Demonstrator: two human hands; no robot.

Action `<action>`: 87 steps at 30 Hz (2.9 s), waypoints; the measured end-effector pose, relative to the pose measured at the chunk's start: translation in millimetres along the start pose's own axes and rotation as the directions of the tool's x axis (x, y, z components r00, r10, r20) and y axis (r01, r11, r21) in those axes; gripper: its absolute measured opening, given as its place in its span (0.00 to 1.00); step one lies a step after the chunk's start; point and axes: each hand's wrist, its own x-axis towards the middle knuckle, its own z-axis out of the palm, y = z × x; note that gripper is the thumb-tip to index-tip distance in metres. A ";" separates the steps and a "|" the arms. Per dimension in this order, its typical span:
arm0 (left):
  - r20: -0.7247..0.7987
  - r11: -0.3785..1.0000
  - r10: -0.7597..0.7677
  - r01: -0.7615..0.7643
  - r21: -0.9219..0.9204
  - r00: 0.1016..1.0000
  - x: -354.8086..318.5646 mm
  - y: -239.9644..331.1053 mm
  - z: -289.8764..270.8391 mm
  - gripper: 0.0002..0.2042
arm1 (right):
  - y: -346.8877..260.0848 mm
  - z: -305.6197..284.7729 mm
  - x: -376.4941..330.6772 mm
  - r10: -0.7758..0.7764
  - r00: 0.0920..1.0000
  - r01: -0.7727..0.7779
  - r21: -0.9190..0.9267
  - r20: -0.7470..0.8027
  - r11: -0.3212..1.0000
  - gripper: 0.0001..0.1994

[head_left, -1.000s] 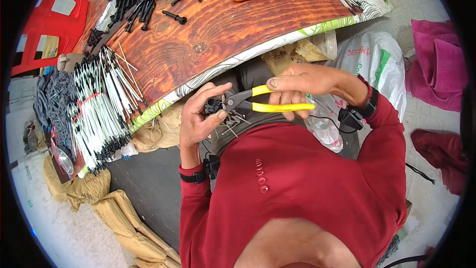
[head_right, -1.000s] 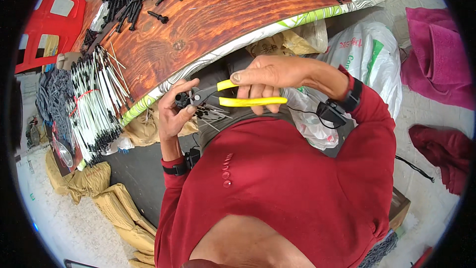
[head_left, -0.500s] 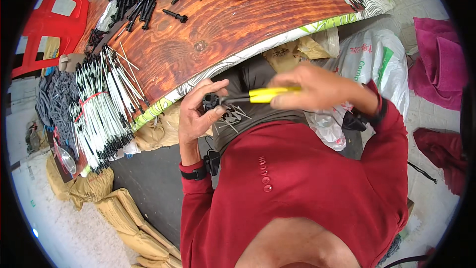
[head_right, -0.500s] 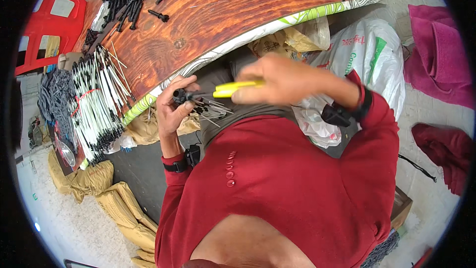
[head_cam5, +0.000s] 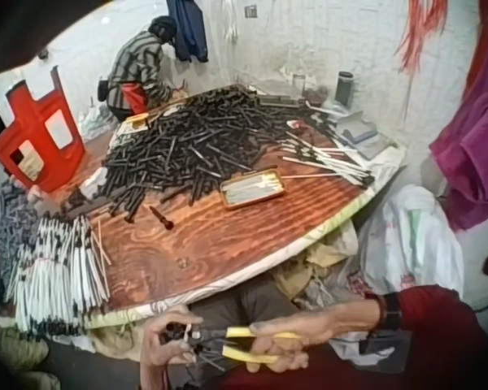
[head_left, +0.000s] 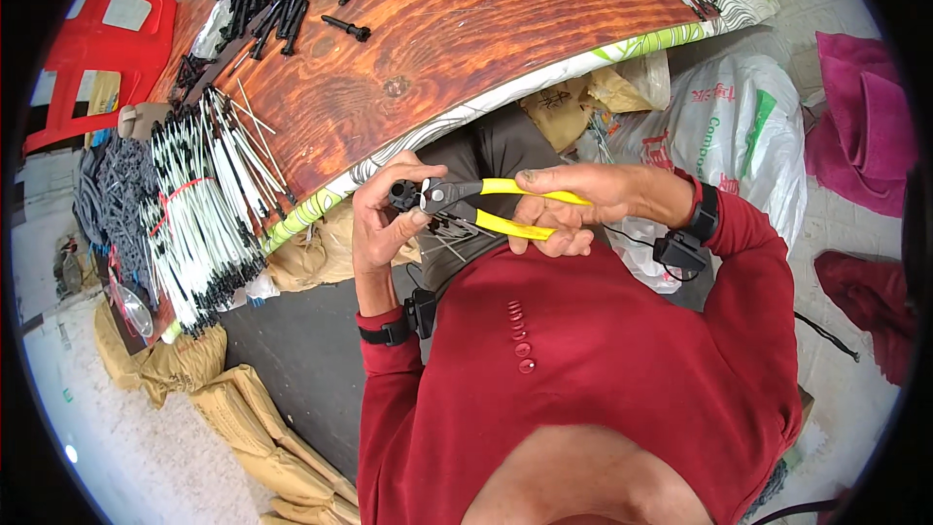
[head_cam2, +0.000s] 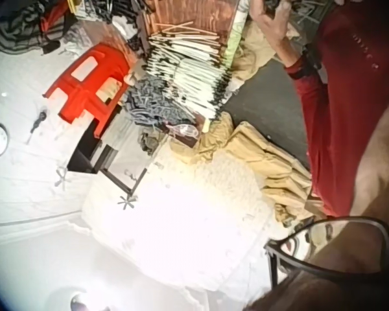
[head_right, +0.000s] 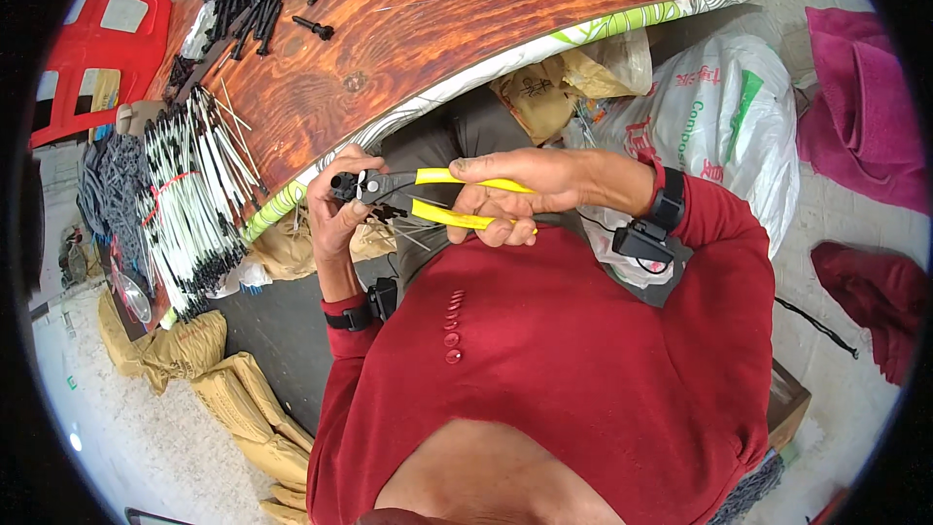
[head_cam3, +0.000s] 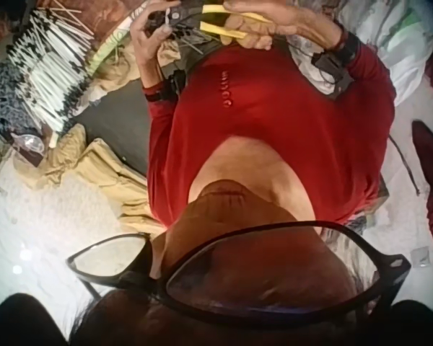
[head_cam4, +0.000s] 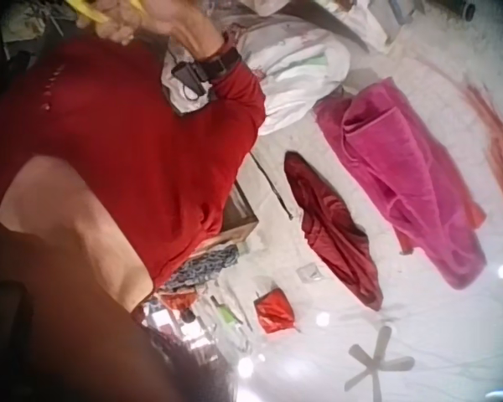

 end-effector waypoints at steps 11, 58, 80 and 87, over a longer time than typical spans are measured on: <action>-0.034 0.997 0.054 -0.051 0.064 0.998 -1.7 -2.4 -8.1 0.25 | -17.4 10.9 -0.8 -0.319 0.908 0.152 -0.497 -0.270 0.854 0.30; -0.144 0.944 0.049 -0.093 -0.317 0.988 -2.8 -0.1 -9.0 0.26 | -39.5 42.2 14.1 -0.695 0.579 0.268 -0.706 -0.426 0.655 0.19; -0.013 0.986 0.020 -0.021 -0.164 1.000 -0.3 4.4 -3.1 0.22 | -74.4 42.1 -15.0 -0.463 0.847 -0.055 -0.911 -0.259 0.409 0.12; -0.008 0.984 -0.007 0.006 -0.178 1.000 4.2 6.3 1.9 0.19 | -84.3 41.7 -22.1 -0.481 0.859 -0.128 -0.983 -0.174 0.128 0.22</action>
